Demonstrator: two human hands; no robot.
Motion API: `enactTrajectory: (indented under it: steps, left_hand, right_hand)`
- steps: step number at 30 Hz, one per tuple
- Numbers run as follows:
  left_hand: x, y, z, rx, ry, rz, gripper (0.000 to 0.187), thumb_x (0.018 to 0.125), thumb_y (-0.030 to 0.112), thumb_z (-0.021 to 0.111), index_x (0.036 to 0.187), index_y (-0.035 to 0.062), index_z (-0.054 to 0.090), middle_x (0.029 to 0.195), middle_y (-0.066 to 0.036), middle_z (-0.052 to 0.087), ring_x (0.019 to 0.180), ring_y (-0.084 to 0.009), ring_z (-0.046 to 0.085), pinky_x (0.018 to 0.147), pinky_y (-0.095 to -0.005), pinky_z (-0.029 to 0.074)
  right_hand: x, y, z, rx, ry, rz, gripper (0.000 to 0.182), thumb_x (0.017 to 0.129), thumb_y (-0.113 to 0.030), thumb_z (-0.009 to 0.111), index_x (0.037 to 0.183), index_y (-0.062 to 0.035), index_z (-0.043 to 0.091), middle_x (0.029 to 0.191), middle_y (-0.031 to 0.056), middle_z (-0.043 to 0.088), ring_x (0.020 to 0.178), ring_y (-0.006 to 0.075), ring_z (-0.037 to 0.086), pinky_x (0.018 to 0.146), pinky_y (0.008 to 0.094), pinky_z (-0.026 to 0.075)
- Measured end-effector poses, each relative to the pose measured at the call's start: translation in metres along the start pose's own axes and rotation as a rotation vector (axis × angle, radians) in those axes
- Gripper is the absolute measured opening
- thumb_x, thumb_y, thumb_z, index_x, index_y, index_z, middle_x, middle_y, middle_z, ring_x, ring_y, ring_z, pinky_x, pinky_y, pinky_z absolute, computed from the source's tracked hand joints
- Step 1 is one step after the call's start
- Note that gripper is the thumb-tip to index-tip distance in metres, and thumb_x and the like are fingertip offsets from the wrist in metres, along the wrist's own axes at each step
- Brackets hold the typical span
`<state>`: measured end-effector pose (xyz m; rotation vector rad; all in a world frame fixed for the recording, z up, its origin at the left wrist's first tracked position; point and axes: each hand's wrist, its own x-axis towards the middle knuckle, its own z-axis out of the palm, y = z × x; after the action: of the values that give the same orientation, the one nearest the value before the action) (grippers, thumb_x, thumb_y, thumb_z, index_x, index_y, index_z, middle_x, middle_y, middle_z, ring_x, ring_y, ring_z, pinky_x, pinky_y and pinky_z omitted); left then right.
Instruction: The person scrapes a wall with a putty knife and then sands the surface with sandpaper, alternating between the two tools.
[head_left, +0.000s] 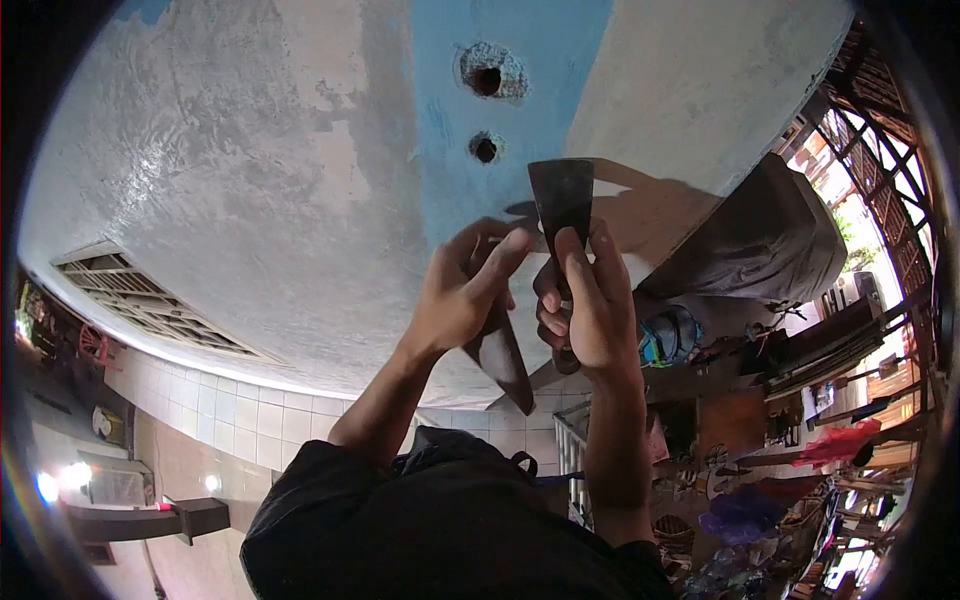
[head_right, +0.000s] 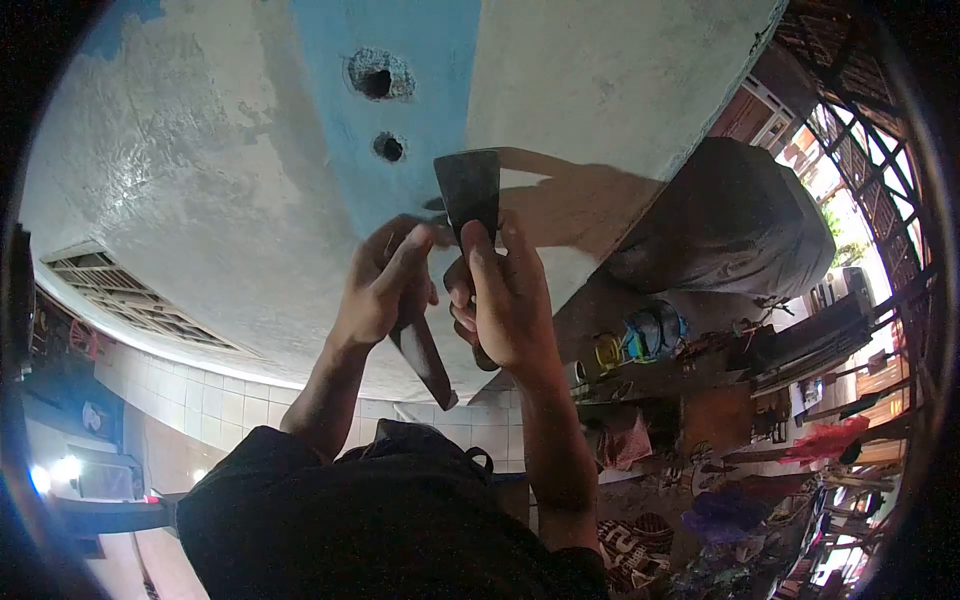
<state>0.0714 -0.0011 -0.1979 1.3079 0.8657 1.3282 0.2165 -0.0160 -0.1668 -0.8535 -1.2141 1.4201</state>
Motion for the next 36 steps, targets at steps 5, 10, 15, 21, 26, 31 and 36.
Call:
enactTrajectory:
  steps: [5,10,15,21,26,31,36]
  left_hand:
    - [0.018,0.012,0.018,-0.186,-0.044,-0.009,0.03,0.09,0.028,0.06,0.087,-0.0015,0.062,0.073,-0.003,0.062,0.069,-0.005,0.055,0.057,-0.0207,0.041]
    - [0.031,0.002,0.021,-0.271,-0.026,0.121,0.027,0.09,0.026,0.06,0.077,0.0026,0.063,0.066,0.0,0.06,0.047,-0.0028,0.048,0.041,-0.0196,0.034]
    - [0.03,0.016,0.023,-0.23,0.004,0.125,0.027,0.091,0.027,0.059,0.076,0.0048,0.064,0.06,0.003,0.056,0.044,-0.0011,0.044,0.039,-0.0186,0.031]
    - [0.03,0.014,0.028,-0.197,0.048,0.108,0.033,0.092,0.03,0.058,0.07,0.0046,0.062,0.056,0.004,0.052,0.045,-0.0016,0.044,0.041,-0.0186,0.031]
    - [0.035,0.011,0.023,-0.201,-0.029,0.105,0.034,0.093,0.029,0.055,0.07,0.0043,0.062,0.055,0.005,0.051,0.048,-0.0011,0.043,0.042,-0.0197,0.03]
    - [0.032,0.014,0.028,-0.342,-0.025,0.091,0.032,0.094,0.026,0.055,0.072,0.0044,0.061,0.056,0.004,0.052,0.049,-0.0011,0.043,0.043,-0.0196,0.03]
    - [0.035,0.025,0.032,-0.382,-0.025,0.102,0.031,0.094,0.024,0.054,0.072,0.0042,0.061,0.057,0.004,0.053,0.05,-0.0013,0.044,0.043,-0.0191,0.031]
  right_hand:
    - [0.001,0.003,-0.002,-0.089,0.004,-0.003,0.02,0.098,-0.026,0.042,0.105,-0.0078,0.044,0.06,-0.0021,0.046,0.04,0.0024,0.035,0.035,0.0213,0.027]
    - [-0.007,0.009,-0.003,-0.123,-0.017,-0.064,0.028,0.098,-0.023,0.042,0.118,-0.0048,0.04,0.063,-0.0015,0.046,0.046,0.002,0.039,0.039,0.0207,0.03]
    - [-0.014,0.045,-0.014,0.277,-0.16,-0.261,0.049,0.096,-0.021,0.04,0.14,-0.0064,0.023,0.069,0.0019,0.047,0.048,0.0033,0.035,0.039,0.0209,0.03]
    - [-0.02,0.035,-0.007,0.462,-0.103,-0.109,0.058,0.096,-0.022,0.037,0.147,-0.0139,0.009,0.095,0.0095,0.047,0.063,0.0094,0.044,0.054,0.0246,0.041]
    - [-0.017,0.021,0.009,0.135,0.08,-0.232,0.06,0.095,-0.018,0.036,0.145,0.0009,0.009,0.141,0.0219,0.03,0.123,0.0222,0.038,0.102,0.0345,0.03]
    - [-0.018,0.012,0.014,-0.055,0.112,-0.251,0.059,0.093,-0.018,0.036,0.145,0.0003,0.012,0.144,0.0191,0.026,0.131,0.0239,0.03,0.107,0.0338,0.024]
    - [-0.014,0.005,0.007,0.032,0.023,-0.254,0.059,0.095,-0.016,0.036,0.142,0.0079,0.01,0.146,0.0245,0.021,0.136,0.0277,0.023,0.109,0.0361,0.018]
